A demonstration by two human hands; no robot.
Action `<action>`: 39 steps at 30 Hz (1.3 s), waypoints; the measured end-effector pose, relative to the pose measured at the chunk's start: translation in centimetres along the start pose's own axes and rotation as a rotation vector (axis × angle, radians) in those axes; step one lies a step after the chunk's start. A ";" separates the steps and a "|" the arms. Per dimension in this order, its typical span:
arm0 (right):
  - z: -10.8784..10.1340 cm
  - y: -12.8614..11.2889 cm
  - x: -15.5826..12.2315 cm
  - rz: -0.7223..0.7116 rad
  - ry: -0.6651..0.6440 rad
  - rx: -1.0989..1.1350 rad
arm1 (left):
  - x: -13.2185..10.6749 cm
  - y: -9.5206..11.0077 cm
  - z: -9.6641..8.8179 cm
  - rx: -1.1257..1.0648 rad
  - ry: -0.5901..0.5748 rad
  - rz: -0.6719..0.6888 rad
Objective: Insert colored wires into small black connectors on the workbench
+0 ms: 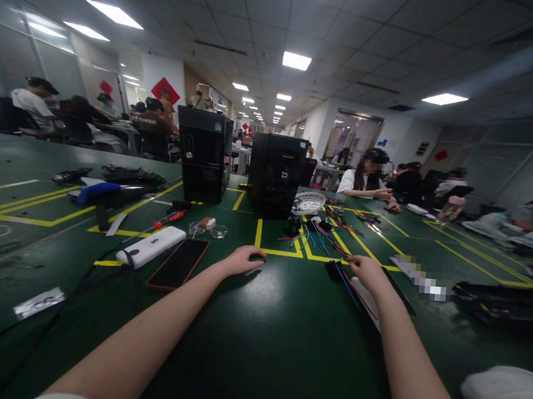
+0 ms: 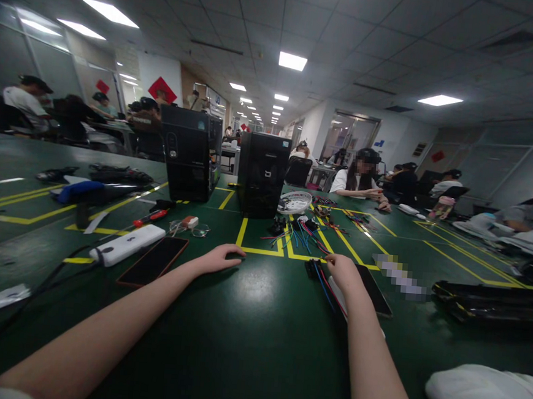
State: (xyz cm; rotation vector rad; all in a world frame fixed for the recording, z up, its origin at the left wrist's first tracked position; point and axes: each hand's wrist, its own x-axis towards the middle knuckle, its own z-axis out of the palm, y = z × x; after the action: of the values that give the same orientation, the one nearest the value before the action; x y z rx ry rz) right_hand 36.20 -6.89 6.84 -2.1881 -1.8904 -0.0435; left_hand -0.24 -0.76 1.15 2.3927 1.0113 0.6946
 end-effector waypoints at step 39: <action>3.0 -6.2 -1.3 -0.146 -0.070 -0.164 | 0.0 -0.1 0.1 -0.003 0.001 0.006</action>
State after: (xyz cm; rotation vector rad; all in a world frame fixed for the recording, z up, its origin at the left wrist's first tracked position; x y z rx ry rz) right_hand 29.55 -6.71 4.71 -2.1754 -2.1533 -0.1551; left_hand -0.21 -0.69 1.00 2.3941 1.0035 0.6992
